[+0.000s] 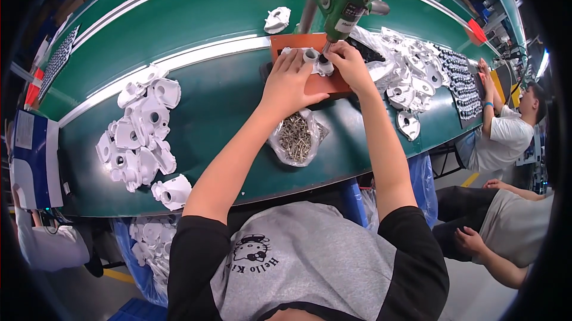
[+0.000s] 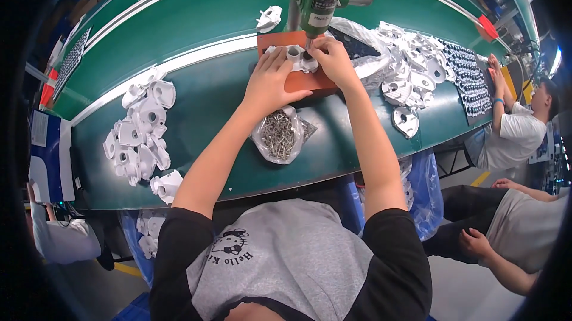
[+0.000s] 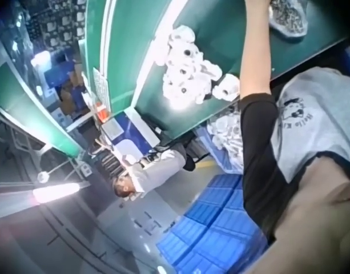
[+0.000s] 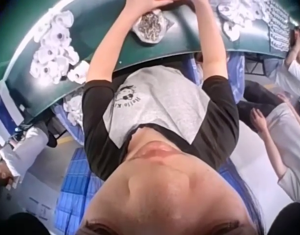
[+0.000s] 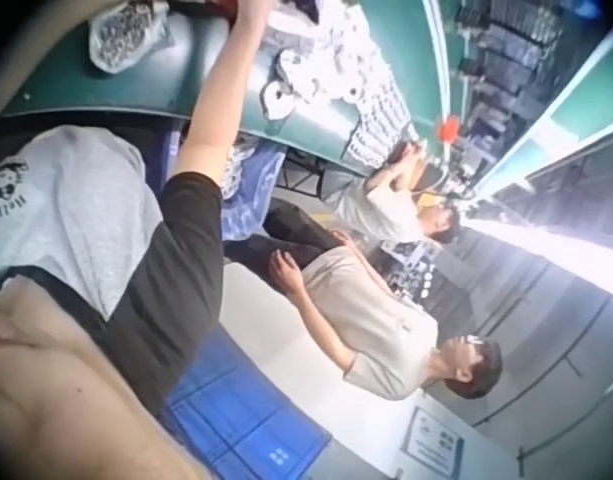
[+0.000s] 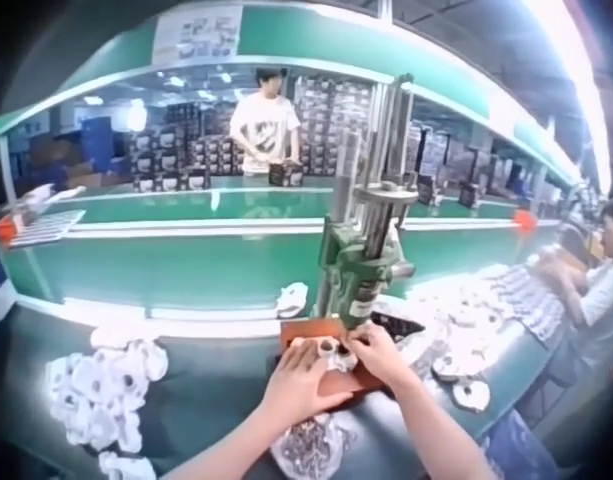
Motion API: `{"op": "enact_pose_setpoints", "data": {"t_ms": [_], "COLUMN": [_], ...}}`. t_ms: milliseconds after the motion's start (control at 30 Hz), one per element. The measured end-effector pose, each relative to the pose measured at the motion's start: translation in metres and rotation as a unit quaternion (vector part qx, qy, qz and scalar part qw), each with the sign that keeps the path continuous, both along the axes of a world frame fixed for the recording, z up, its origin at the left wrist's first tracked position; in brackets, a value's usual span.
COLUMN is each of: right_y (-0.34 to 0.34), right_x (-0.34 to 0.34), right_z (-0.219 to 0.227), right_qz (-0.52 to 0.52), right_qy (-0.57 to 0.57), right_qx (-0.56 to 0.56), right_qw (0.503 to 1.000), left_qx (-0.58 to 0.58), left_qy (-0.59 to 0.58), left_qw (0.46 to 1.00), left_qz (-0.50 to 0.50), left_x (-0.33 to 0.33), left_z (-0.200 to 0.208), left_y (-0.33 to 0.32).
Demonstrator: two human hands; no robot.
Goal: Use a manual press machine to attach small metal eyelets to plastic components.
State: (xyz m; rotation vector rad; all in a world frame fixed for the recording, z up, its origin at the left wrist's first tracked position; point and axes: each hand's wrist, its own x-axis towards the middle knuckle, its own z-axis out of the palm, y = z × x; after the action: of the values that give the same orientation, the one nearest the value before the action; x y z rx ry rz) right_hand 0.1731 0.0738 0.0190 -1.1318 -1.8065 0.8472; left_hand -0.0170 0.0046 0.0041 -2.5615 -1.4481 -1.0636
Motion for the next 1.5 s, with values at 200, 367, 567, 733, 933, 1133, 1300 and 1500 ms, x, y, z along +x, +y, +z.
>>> {"op": "enact_pose_setpoints", "data": {"t_ms": [200,367,567,733,933,1133,1300,1500], "right_y": [0.005,0.001,0.000,-0.001,-0.010,-0.070,-0.120,-0.145], "right_x": [-0.002,-0.003,-0.002,-0.009,-0.008,-0.012,-0.023,-0.027], "right_z": [-0.003,0.001,-0.005,-0.009,-0.006,0.017,0.018,0.015], "right_qz": [-0.010,-0.017,-0.037,-0.093,-0.120,-0.114,0.200,0.166], "right_qy": [-0.053,-0.074,-0.111,-0.133,-0.189,-0.091,-0.194,-0.322], "right_qx": [0.054,0.050,0.054,0.114,0.161,0.161,0.178,0.143], "right_qw": [0.997,0.996,0.992,0.980,0.961,0.976,0.944,0.921], "left_qx": [0.011,0.015,0.023,0.023,0.020,0.005,0.026,0.012], "left_qy": [-0.011,-0.015,-0.013,-0.008,-0.017,-0.027,-0.020,-0.028], "left_qw": [1.000,1.000,1.000,1.000,1.000,1.000,0.999,1.000], "left_qz": [0.002,0.001,-0.005,0.007,0.007,0.010,0.012,0.004], "left_x": [0.001,0.000,0.003,0.000,0.002,-0.001,-0.001,0.002], "left_z": [-0.001,-0.002,-0.004,-0.004,-0.001,-0.006,-0.011,-0.010], "left_y": [0.001,0.001,0.002,0.001,0.001,0.002,0.004,0.004]}}
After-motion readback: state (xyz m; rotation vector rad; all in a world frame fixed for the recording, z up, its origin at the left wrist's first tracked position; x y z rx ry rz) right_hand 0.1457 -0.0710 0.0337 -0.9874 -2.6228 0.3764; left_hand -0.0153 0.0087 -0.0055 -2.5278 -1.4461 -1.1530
